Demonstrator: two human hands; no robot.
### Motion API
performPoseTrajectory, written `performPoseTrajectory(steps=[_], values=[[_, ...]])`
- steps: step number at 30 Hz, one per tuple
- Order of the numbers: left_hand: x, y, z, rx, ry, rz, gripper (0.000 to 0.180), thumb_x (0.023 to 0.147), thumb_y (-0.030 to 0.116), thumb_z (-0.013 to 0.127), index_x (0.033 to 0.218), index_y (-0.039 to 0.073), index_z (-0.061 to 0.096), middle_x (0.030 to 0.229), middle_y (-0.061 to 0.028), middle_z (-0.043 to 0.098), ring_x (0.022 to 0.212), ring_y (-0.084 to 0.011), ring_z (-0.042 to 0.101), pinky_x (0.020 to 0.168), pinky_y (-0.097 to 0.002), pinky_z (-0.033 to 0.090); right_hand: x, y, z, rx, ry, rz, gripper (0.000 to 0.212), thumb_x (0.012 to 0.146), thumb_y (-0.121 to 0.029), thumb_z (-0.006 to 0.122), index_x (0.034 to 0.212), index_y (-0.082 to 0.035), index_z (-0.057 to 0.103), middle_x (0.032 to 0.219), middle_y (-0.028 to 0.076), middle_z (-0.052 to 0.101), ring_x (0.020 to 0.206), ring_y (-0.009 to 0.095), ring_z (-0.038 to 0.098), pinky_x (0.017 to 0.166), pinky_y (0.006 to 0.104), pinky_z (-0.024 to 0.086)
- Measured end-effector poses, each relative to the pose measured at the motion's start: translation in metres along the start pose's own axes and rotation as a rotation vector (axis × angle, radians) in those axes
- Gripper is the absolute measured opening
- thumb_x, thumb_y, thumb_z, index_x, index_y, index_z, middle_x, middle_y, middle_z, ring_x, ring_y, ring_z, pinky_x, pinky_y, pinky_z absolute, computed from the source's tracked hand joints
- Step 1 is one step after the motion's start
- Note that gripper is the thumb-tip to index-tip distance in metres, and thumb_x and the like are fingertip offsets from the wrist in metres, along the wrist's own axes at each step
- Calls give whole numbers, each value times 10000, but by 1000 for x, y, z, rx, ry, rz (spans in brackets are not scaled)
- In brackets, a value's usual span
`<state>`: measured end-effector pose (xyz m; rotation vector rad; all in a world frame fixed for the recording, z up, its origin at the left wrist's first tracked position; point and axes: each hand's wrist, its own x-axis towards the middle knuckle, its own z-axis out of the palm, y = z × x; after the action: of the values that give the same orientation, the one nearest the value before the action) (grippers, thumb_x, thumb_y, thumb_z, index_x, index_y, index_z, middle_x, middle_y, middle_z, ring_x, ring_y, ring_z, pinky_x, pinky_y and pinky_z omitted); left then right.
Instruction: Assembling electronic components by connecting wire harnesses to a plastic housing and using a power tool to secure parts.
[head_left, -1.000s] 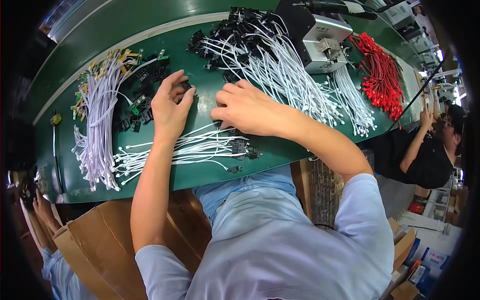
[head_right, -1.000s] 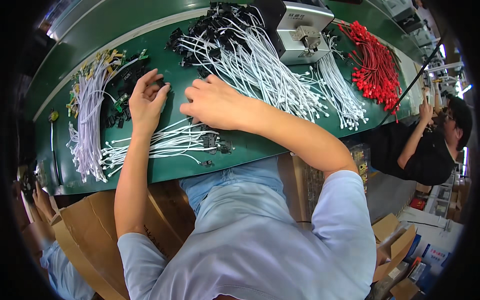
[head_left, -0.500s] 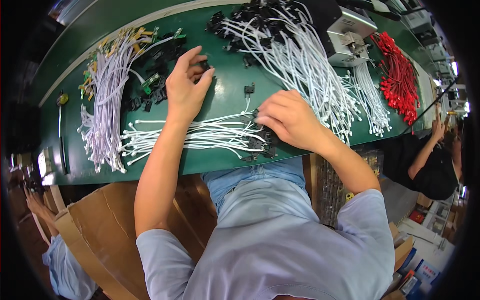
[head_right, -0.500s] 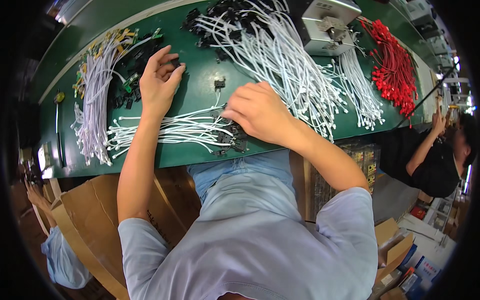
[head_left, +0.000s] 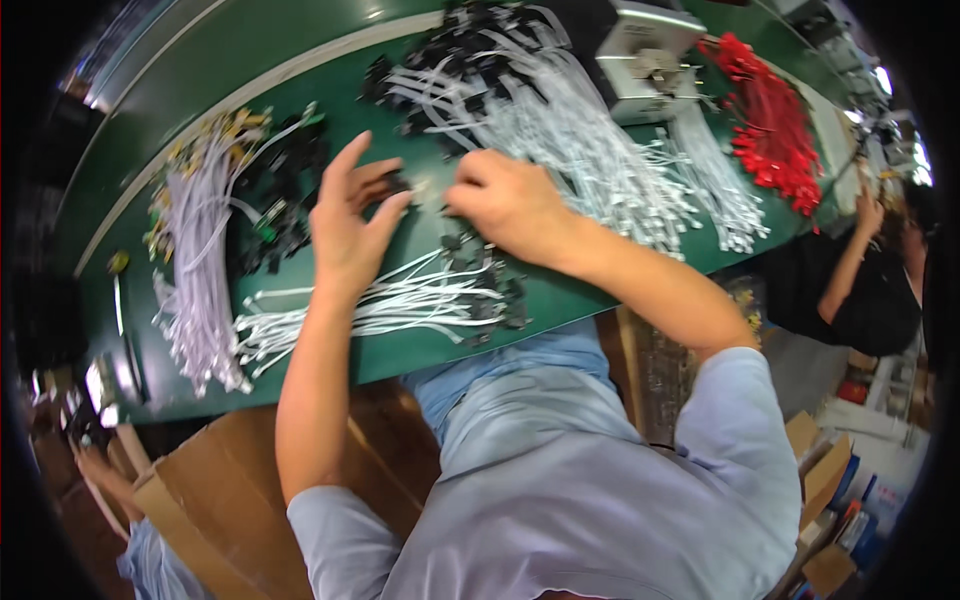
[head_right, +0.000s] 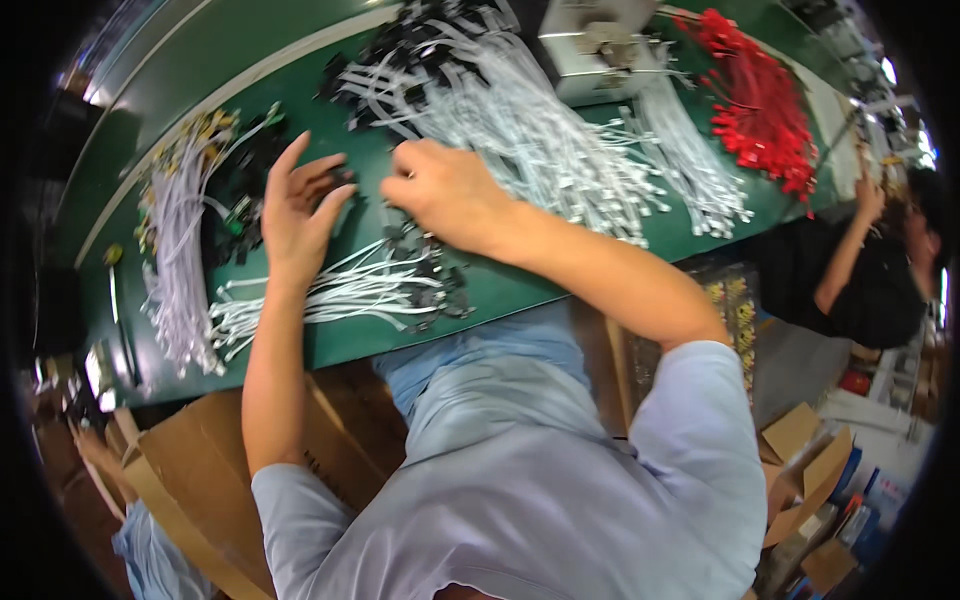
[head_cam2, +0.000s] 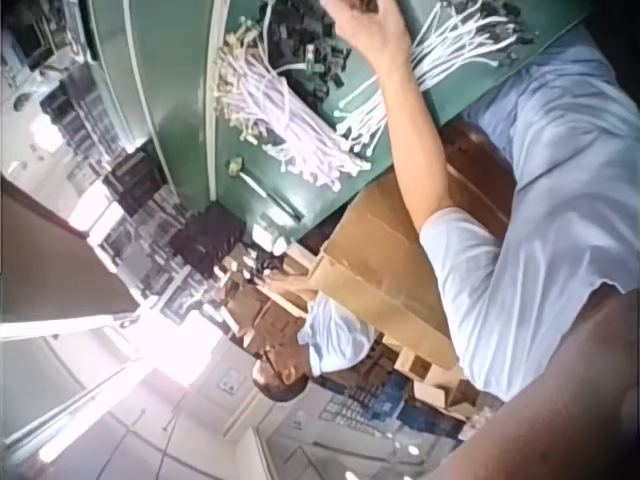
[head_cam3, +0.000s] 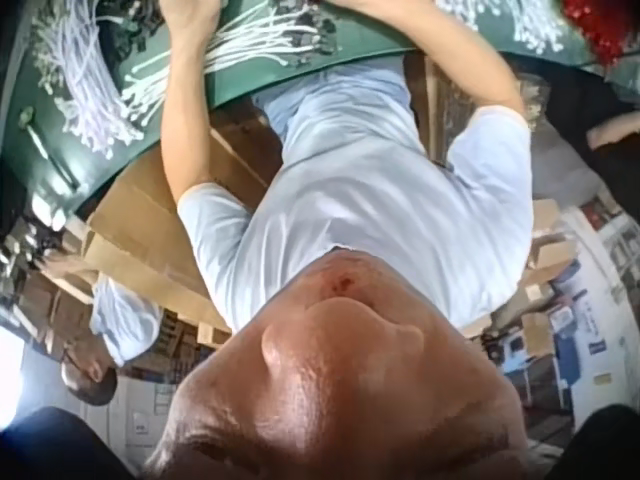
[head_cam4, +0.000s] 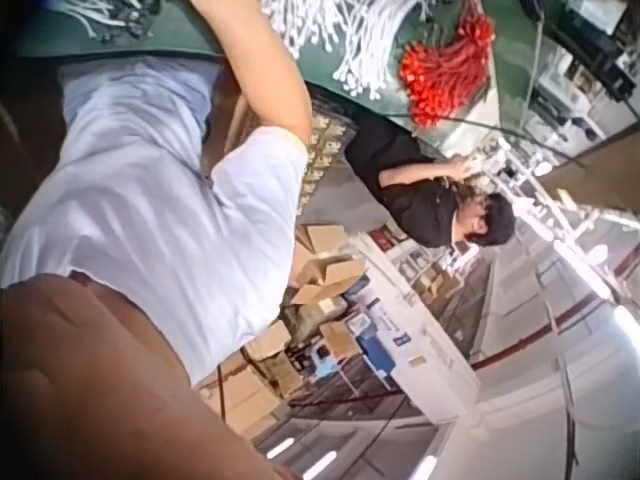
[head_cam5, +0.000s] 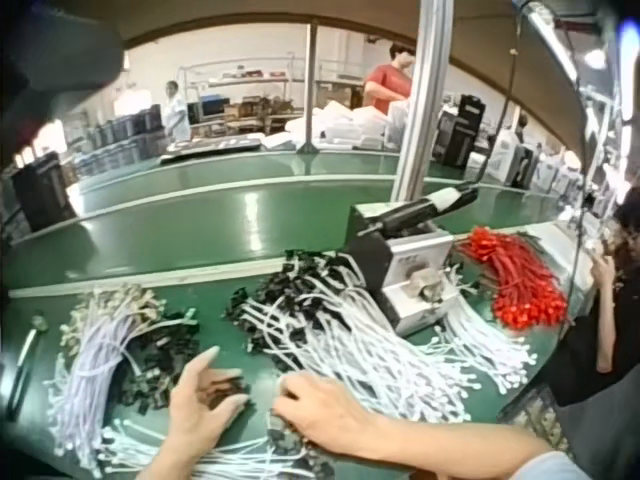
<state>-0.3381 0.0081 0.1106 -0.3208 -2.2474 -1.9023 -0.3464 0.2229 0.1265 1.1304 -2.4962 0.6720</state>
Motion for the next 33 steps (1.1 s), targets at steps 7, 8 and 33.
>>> performPoseTrajectory(steps=[7, 8, 33], values=[[-5, 8, 5, 118, -65, -8, 800, 745, -55, 768, 1426, 71, 369, 1084, -155, 691, 951, -212, 684, 874, -319, 551, -19, 12, -18, 77, -182, -82, 317, 786, -163, 736, 1090, -89, 679, 1207, 60, 620, 1098, 256, 572, 907, 391, 466], [-6, 6, 7, 145, -82, 41, 822, 735, -41, 783, 1428, 77, 357, 1073, -144, 700, 944, -221, 690, 871, -320, 550, -21, 14, -17, 63, -218, -83, 400, 796, -176, 730, 1180, -100, 650, 1283, 40, 600, 1175, 245, 543, 943, 400, 443], [-8, 10, 13, 276, -236, 71, 894, 741, -53, 764, 1448, 29, 223, 1049, -131, 712, 1016, -258, 660, 929, -350, 497, -33, 11, -19, 87, -262, -45, 646, 714, -326, 772, 1295, -119, 579, 1394, 31, 513, 1283, 244, 470, 1078, 432, 350]])
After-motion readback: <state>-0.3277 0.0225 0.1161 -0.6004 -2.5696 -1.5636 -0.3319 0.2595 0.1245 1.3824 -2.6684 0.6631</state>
